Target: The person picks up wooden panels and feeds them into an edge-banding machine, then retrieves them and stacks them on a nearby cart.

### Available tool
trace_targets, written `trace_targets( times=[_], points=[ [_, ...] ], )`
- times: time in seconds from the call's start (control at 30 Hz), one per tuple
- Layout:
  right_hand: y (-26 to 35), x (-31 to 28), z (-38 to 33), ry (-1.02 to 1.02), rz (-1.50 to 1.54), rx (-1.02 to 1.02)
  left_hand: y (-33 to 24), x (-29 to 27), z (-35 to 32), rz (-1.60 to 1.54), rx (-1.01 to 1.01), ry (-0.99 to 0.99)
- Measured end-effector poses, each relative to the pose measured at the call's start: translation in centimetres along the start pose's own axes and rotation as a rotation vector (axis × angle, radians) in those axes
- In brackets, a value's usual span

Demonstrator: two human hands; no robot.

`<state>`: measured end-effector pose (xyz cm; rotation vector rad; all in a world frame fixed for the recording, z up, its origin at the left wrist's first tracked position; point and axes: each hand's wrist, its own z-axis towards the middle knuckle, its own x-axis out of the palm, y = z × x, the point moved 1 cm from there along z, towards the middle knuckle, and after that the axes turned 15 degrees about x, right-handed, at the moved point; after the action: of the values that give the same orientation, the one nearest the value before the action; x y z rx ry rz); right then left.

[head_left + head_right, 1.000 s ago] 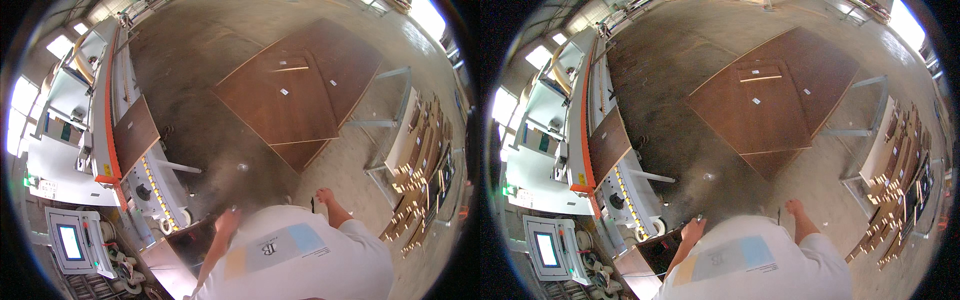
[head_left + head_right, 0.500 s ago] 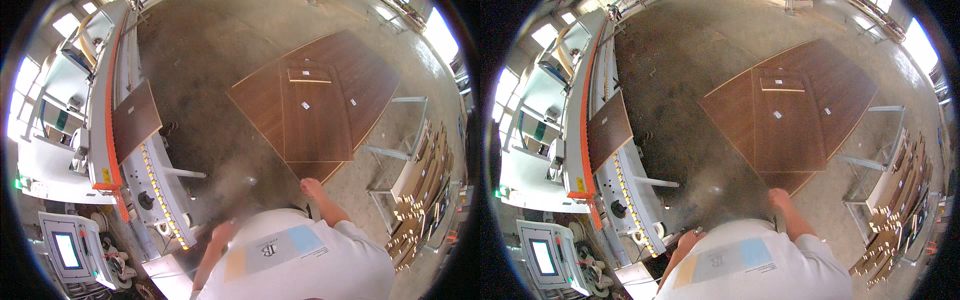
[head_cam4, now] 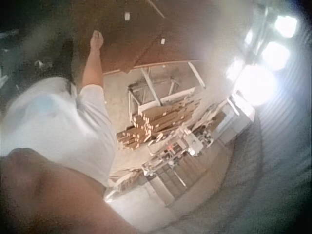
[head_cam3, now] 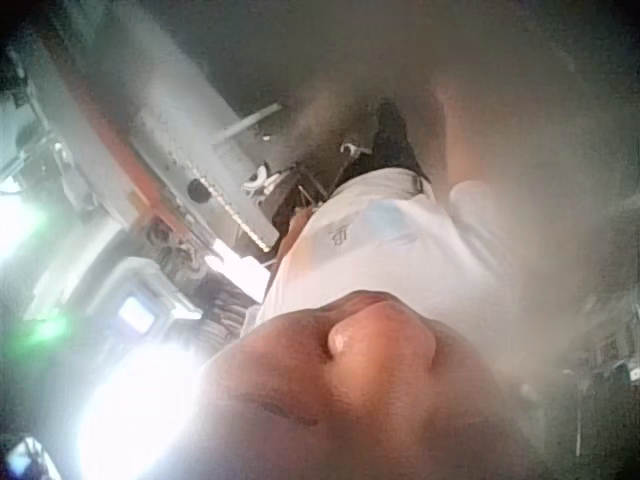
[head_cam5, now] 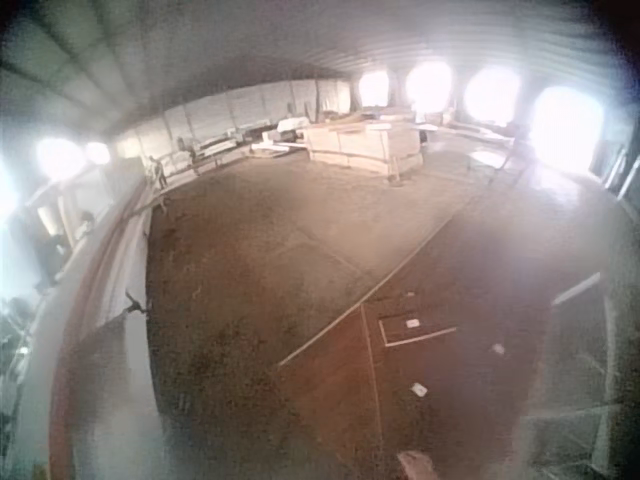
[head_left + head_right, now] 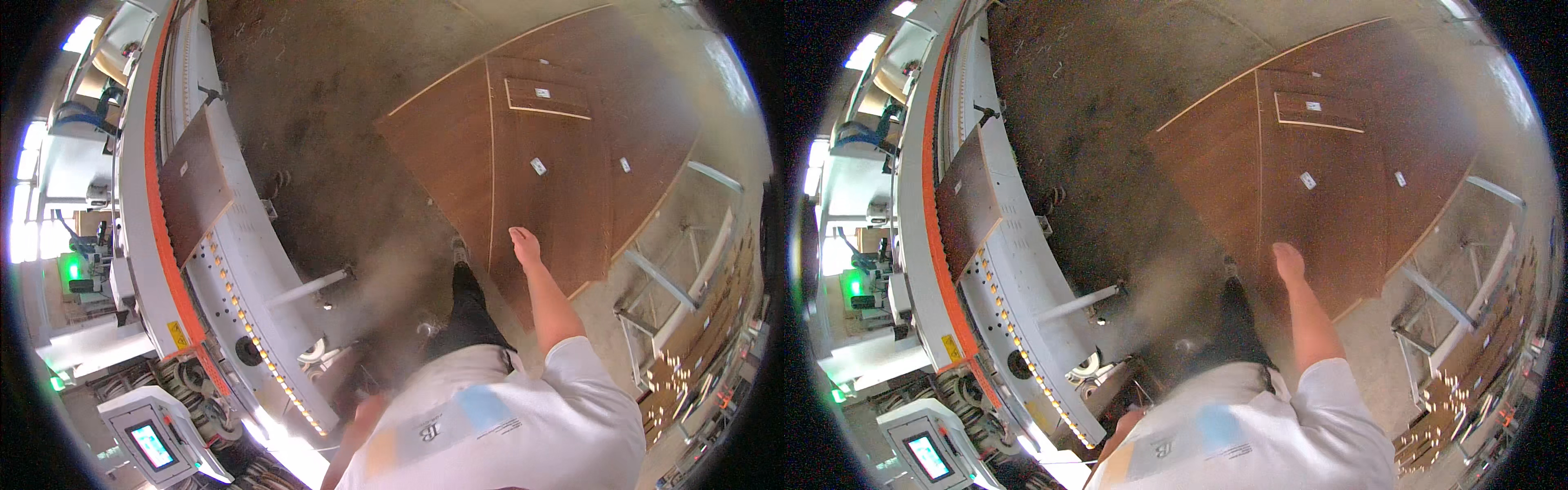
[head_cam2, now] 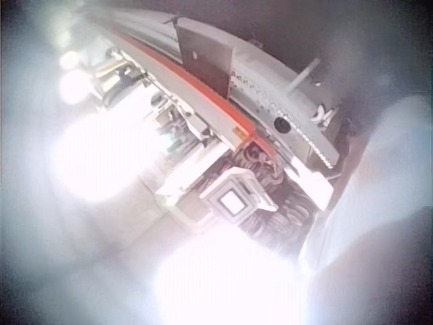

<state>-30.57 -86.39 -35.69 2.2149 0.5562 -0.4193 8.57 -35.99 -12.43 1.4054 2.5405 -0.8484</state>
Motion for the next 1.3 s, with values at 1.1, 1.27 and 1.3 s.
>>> trace_targets(
  times=[1.1, 1.27, 1.3],
  points=[
    [20.5, 0.9, 29.1, -0.469, -0.682, 0.016, -14.4, -14.6, 9.4, -0.478, -0.504, 0.159],
    [13.6, 5.3, 19.3, -0.510, -0.387, 0.219, -12.9, -11.1, 9.0, -0.373, -0.450, 0.160],
    [10.7, 7.0, 19.2, -0.387, -0.149, 0.437, -13.8, -12.3, 9.4, -0.403, -0.449, 0.114]
  ],
)
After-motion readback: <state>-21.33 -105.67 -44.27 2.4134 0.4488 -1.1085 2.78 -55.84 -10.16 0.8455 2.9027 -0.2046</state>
